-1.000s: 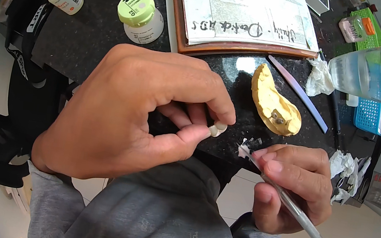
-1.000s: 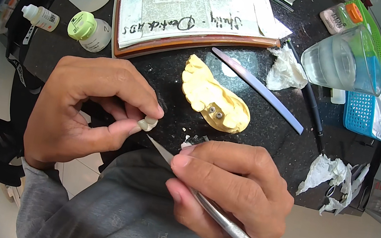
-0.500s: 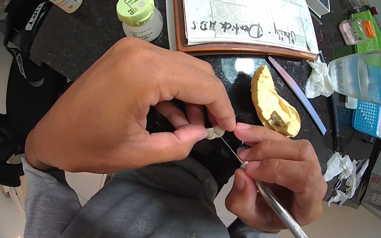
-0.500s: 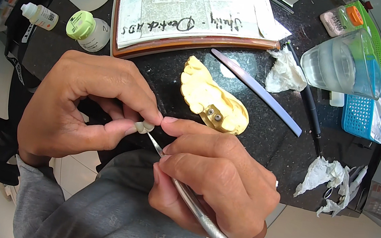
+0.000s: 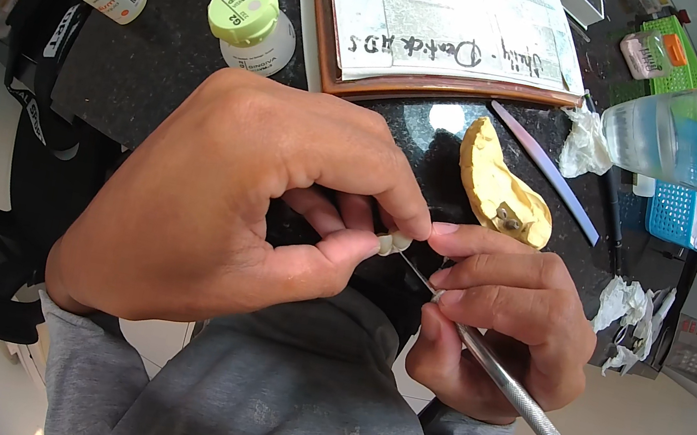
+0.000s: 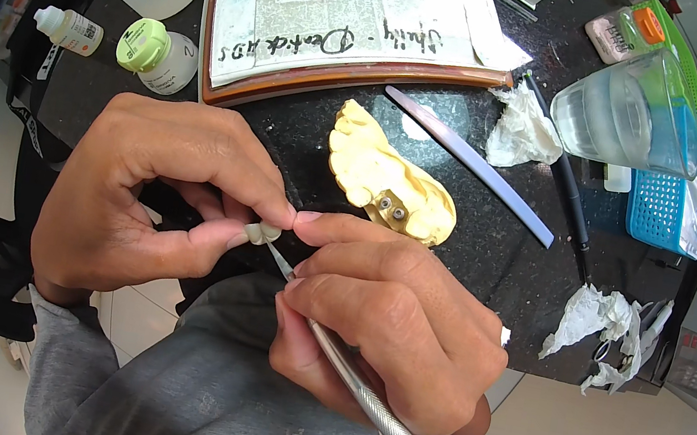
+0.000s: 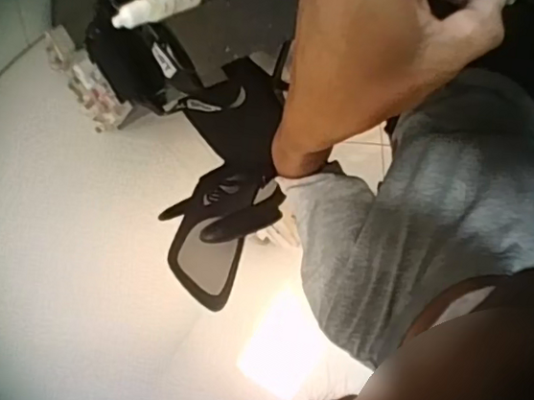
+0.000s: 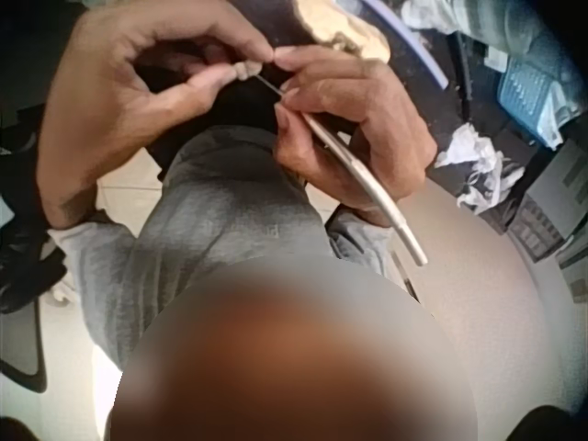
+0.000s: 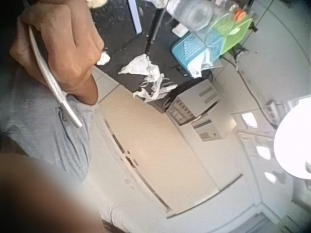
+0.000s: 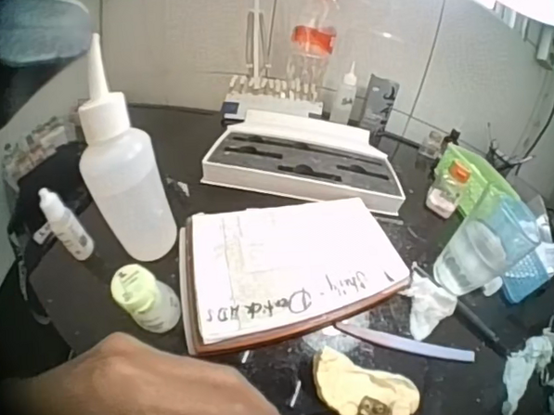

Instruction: Applying and shaping porcelain material on a dental crown model using a brush and a carving tool.

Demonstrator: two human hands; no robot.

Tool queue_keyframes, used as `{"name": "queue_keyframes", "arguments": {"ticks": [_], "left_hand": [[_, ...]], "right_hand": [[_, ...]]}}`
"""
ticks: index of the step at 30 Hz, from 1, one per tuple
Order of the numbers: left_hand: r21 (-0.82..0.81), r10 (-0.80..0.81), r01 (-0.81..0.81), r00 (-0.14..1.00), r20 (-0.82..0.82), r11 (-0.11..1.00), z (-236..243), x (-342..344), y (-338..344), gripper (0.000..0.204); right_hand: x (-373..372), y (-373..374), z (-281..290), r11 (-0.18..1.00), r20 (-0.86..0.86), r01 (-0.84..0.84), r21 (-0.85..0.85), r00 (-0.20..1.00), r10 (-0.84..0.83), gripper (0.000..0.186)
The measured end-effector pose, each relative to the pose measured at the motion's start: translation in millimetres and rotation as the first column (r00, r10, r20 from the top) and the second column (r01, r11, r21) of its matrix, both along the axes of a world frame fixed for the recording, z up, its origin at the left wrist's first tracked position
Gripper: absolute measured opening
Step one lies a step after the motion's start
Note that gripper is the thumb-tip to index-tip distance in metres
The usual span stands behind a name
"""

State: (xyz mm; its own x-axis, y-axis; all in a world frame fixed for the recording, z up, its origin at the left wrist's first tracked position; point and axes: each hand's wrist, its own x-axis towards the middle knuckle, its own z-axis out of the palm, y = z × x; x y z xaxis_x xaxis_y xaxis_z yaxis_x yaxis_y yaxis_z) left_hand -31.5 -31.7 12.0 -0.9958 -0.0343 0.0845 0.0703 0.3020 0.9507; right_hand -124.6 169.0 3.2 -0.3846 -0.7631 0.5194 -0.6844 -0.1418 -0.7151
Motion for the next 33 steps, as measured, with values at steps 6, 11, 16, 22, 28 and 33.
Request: {"name": "queue_keyframes", "arguments": {"ticks": [6,11,16,22,28,33], "left_hand": [[-0.021,0.005,-0.005,1.000,-0.005,1.000,-0.5,0.1,-0.6,0.028],[-0.012,0.008,-0.008,1.000,-0.013,1.000,-1.3,-0.5,0.1,0.028],[-0.023,0.004,-0.005,1.000,-0.006,1.000,0.0,0.0,-0.8,0.029],[-0.042,-0.008,0.008,1.000,-0.009,0.999,-1.0,-0.2,-1.2,0.029],[-0.044,-0.015,0.014,1.000,-0.005,0.999,0.7,-0.3,-1.7,0.029],[-0.045,-0.018,0.018,1.000,0.008,0.999,1.2,0.6,-2.2,0.030]], "right_hand": [[-1.0,-0.2,-0.8,1.000,-0.011,-0.004,-0.016,1.000,0.004,0.020],[-1.3,-0.2,-1.5,1.000,-0.018,-0.004,-0.018,1.000,0.004,0.020],[0.5,0.0,-1.2,1.000,-0.017,0.006,-0.024,1.000,-0.007,0.021],[0.0,-0.5,-0.3,1.000,-0.017,0.007,-0.004,1.000,-0.007,0.021],[-0.7,-1.3,-1.8,1.000,-0.020,0.003,-0.025,1.000,-0.003,0.021],[-0.5,-2.3,-0.5,1.000,-0.020,0.001,-0.028,1.000,-0.002,0.020]]}}
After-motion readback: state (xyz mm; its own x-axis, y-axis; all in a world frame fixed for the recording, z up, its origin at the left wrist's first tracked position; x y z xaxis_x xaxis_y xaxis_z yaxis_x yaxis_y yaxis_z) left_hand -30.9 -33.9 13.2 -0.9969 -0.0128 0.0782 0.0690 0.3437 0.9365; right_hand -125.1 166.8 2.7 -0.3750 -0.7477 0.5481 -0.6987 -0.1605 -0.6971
